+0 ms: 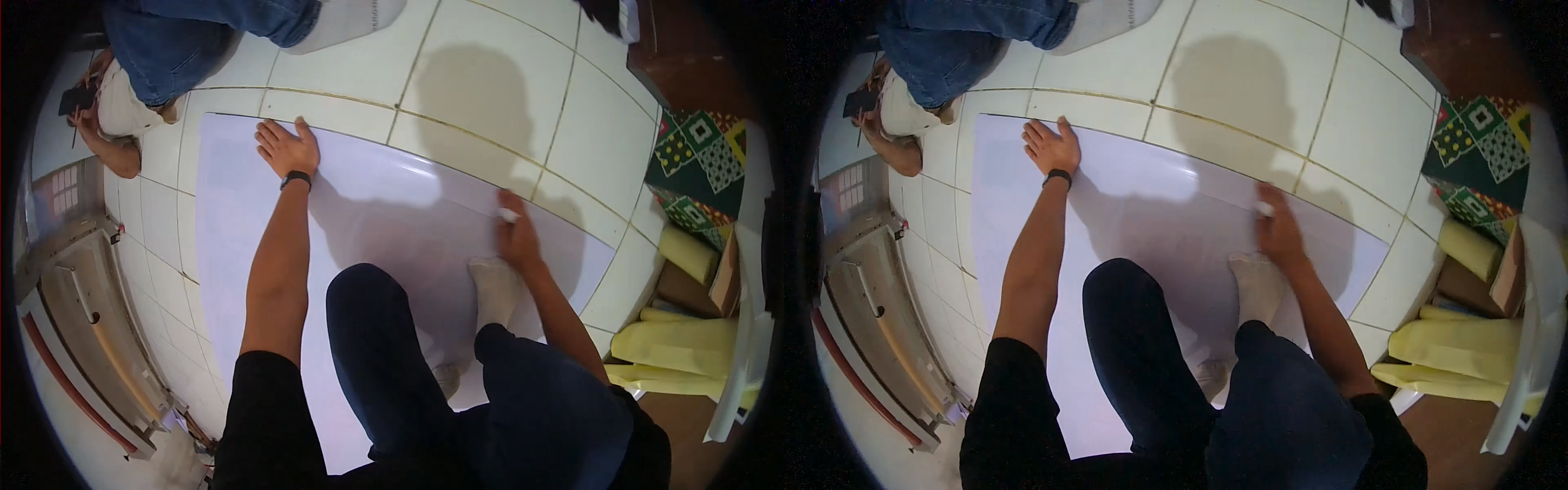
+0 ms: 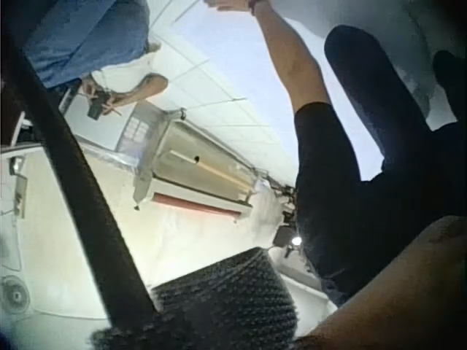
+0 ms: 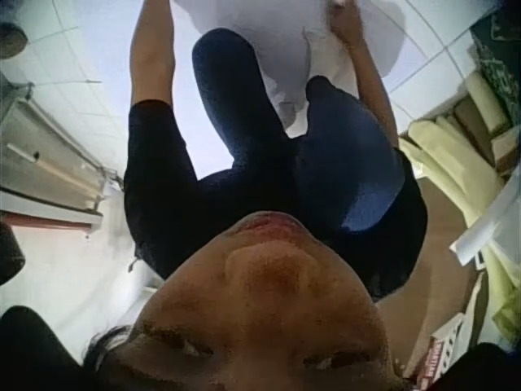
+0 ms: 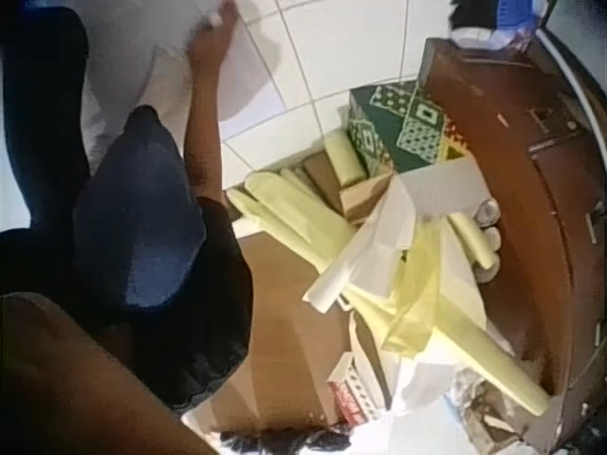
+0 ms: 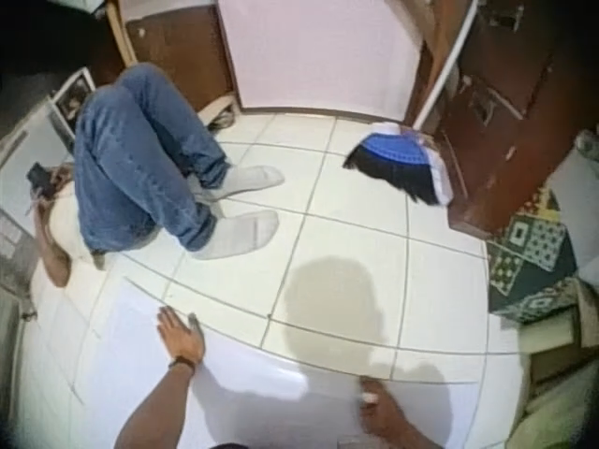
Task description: Folding and flattening the edges of a large printed banner on the floor.
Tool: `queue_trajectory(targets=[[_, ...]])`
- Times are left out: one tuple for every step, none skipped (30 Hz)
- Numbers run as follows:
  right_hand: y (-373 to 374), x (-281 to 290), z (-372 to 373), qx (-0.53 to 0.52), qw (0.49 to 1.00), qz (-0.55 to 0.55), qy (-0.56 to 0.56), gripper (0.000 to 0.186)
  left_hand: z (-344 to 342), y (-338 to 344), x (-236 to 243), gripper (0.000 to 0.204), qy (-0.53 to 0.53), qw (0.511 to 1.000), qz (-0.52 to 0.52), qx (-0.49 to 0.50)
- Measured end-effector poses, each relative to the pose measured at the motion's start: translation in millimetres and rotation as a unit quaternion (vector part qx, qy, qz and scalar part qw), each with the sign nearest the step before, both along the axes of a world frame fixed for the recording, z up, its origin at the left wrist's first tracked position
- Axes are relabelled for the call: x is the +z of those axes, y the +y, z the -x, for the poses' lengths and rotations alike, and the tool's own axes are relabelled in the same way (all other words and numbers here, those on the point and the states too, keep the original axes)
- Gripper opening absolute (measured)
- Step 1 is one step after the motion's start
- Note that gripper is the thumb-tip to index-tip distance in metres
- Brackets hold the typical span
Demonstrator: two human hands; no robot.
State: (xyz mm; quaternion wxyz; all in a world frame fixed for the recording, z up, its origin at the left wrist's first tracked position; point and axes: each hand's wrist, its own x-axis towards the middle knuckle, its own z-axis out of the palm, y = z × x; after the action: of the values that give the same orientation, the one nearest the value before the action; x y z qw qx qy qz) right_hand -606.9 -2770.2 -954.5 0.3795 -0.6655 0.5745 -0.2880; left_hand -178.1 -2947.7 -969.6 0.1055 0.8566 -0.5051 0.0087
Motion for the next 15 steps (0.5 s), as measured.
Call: queue_trajectory(targets=[[20,1,34,-0.039,0.995,0.009,0.090,0.045,6,1,-6,0.082,-0.001,1.000,0.002,-0.007],[37,-1,62,-0.073,0.982,0.021,0.171,0.047,1,-3,-9,0.082,-0.011,1.000,0.008,-0.008],[59,-9,85,-0.161,0.962,-0.002,0.219,0.047,-1,-7,-14,0.082,-0.007,1.000,-0.003,-0.017],[77,-13,111,-0.237,0.958,-0.028,0.158,0.047,4,-7,-21,0.082,-0.003,1.000,-0.017,-0.023],[92,-6,139,-0.270,0.945,-0.050,0.177,0.047,17,-7,-19,0.082,0.052,0.998,-0.008,-0.039],[101,-7,150,-0.281,0.939,-0.009,0.199,0.047,6,-6,-21,0.081,0.075,0.996,0.017,-0.051],[106,-5,161,-0.265,0.945,0.013,0.192,0.047,-4,-10,-20,0.081,0.080,0.996,0.020,-0.023],[107,-4,162,-0.248,0.950,0.033,0.185,0.046,-16,-17,-19,0.080,0.083,0.996,0.029,0.005],[104,-4,158,-0.231,0.948,0.033,0.216,0.046,-36,-27,-20,0.080,0.070,0.997,0.031,0.009],[100,-4,154,-0.213,0.944,0.033,0.248,0.045,-59,-33,-18,0.081,0.049,0.998,0.025,0.041],[100,-2,152,-0.214,0.946,0.030,0.242,0.045,-78,-39,-20,0.081,0.034,0.997,0.017,0.068],[98,0,153,-0.216,0.943,0.018,0.251,0.046,-89,-46,-21,0.081,0.030,0.997,0.015,0.065],[99,0,154,-0.218,0.940,0.005,0.262,0.046,-100,-53,-21,0.079,0.037,0.996,-0.009,0.083],[103,-1,160,-0.222,0.939,0.002,0.261,0.046,-108,-63,-24,0.078,0.046,0.993,-0.031,0.099],[103,-6,163,-0.221,0.941,0.002,0.258,0.047,-122,-71,-24,0.078,0.007,0.994,-0.018,0.108]])
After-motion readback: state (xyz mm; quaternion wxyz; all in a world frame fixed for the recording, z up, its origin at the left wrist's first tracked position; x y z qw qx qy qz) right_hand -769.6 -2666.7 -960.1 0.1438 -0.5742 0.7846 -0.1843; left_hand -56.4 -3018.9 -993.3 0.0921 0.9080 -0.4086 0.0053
